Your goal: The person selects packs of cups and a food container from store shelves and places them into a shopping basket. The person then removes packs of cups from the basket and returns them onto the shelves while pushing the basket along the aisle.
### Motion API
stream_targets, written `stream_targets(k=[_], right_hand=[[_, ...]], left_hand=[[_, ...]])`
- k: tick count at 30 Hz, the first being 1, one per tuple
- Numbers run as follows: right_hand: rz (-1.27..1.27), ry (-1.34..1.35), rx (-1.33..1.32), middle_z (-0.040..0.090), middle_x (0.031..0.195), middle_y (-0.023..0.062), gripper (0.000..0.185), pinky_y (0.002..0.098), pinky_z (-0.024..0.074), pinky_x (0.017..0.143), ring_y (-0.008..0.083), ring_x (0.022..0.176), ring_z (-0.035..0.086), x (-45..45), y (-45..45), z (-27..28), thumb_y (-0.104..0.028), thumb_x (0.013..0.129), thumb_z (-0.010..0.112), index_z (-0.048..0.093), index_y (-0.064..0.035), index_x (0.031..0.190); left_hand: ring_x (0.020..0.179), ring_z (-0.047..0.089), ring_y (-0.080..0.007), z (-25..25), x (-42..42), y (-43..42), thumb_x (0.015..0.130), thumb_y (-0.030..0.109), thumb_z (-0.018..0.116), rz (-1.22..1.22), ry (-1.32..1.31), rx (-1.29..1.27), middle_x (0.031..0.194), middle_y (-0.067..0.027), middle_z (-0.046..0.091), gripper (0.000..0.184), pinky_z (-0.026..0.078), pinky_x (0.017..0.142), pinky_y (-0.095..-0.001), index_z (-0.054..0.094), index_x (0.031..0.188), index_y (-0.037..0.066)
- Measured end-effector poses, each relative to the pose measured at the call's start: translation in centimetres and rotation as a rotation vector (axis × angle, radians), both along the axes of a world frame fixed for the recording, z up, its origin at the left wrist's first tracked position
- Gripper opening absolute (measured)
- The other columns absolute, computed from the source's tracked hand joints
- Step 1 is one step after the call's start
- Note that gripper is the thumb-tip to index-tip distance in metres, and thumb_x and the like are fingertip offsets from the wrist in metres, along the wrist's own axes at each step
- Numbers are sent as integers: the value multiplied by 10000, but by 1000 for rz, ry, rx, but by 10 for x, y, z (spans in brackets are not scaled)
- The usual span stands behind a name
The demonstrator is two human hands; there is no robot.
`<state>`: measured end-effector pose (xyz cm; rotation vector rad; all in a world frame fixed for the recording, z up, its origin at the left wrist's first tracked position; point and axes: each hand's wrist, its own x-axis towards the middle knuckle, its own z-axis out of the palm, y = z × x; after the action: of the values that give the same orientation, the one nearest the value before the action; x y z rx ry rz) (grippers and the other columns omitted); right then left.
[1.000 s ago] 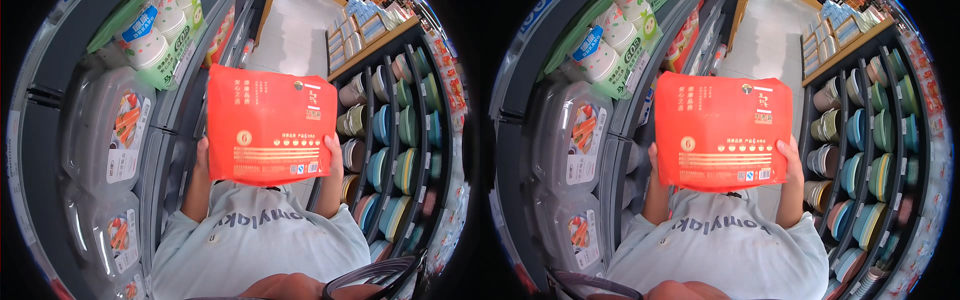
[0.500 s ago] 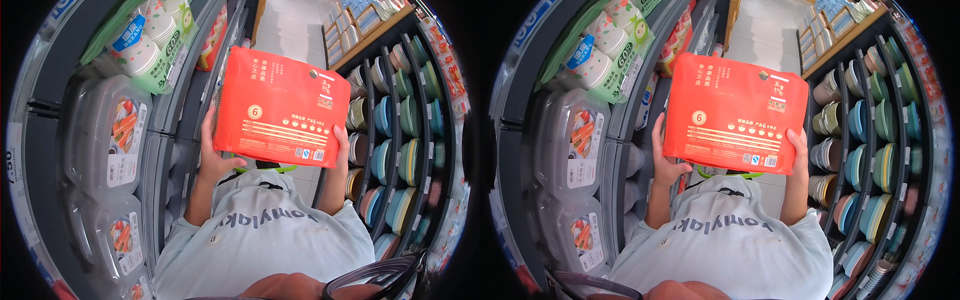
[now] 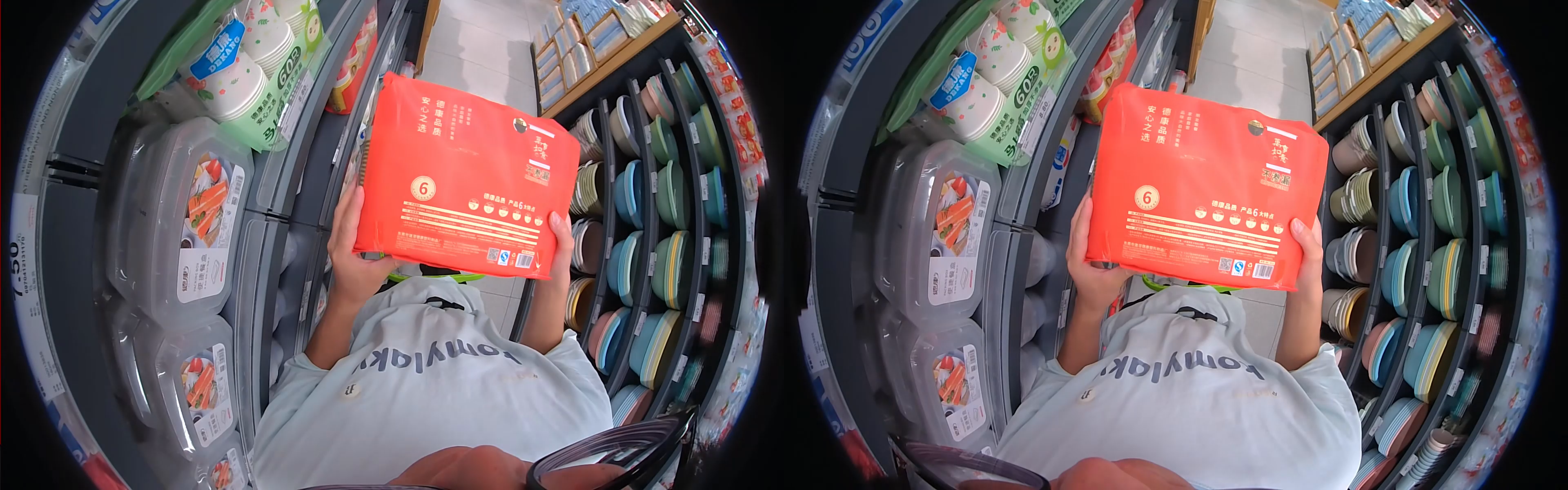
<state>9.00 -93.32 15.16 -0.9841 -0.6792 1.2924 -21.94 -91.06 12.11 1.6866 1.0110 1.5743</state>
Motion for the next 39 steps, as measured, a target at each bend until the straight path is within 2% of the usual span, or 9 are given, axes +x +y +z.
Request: stream_targets(k=[14,23,26,28,33,35,37,38,39], right_hand=[[16,-51,62,623,1173,196,649,336,589,820,215,968,691,8,-7,-6,-316,848,656,399,51,1318],[-37,-108,123,606,1196,192,708,350,580,843,226,1000,675,17,-16,-9,-320,810,703,385,51,1323],[-13,-154,150,590,1211,173,752,354,541,898,216,1047,640,27,-17,-15,-303,774,738,387,57,1334],[15,-193,184,590,1214,168,764,353,528,911,211,1055,634,33,-16,-17,-300,773,741,381,59,1343],[43,-393,91,601,1208,148,813,360,483,958,209,1115,608,43,5,-20,-375,779,778,405,52,1361],[24,-414,43,610,1218,148,756,365,517,926,218,1086,634,48,22,-53,-381,804,774,440,46,1330],[97,-291,-249,621,1230,151,652,373,556,884,230,1019,671,51,33,-98,-322,848,742,460,26,1323],[109,-154,-370,626,1232,149,621,380,569,871,239,997,682,58,33,-142,-303,862,728,464,12,1327],[121,-17,-490,631,1233,147,589,387,582,857,249,975,693,65,30,-187,-283,875,714,469,-1,1330]], left_hand=[[1337,454,-434,0,2,-4,636,376,916,63,114,107,1464,-304,406,1037,415,1067,-471,398,1454,5],[1387,394,-405,-18,7,-4,646,390,913,-111,-85,54,1525,-301,298,1088,406,1088,-464,319,1480,21],[1413,349,-398,-21,9,-8,668,311,910,-139,-127,-72,1537,-295,275,1053,354,1126,-459,300,1477,24],[1400,369,-285,-23,9,-8,697,50,849,-214,-142,-116,1581,-194,212,1015,416,1107,-423,228,1499,35],[1375,402,-268,-48,18,3,732,28,811,-195,-66,-233,1552,-188,265,982,422,1094,-402,211,1510,27],[1366,413,-267,-70,26,12,749,37,802,-227,-53,-332,1543,-189,277,976,427,1086,-392,199,1516,24],[1343,436,-273,-97,34,19,786,60,779,-207,127,-471,1530,-200,291,955,414,1086,-387,174,1523,6],[1399,358,-364,-143,41,16,796,222,795,-152,-41,-567,1508,-252,332,964,306,1143,-424,195,1512,-16],[1399,358,-364,-181,43,11,796,222,795,-148,-47,-567,1508,-252,332,964,306,1143,-424,195,1512,-16]])
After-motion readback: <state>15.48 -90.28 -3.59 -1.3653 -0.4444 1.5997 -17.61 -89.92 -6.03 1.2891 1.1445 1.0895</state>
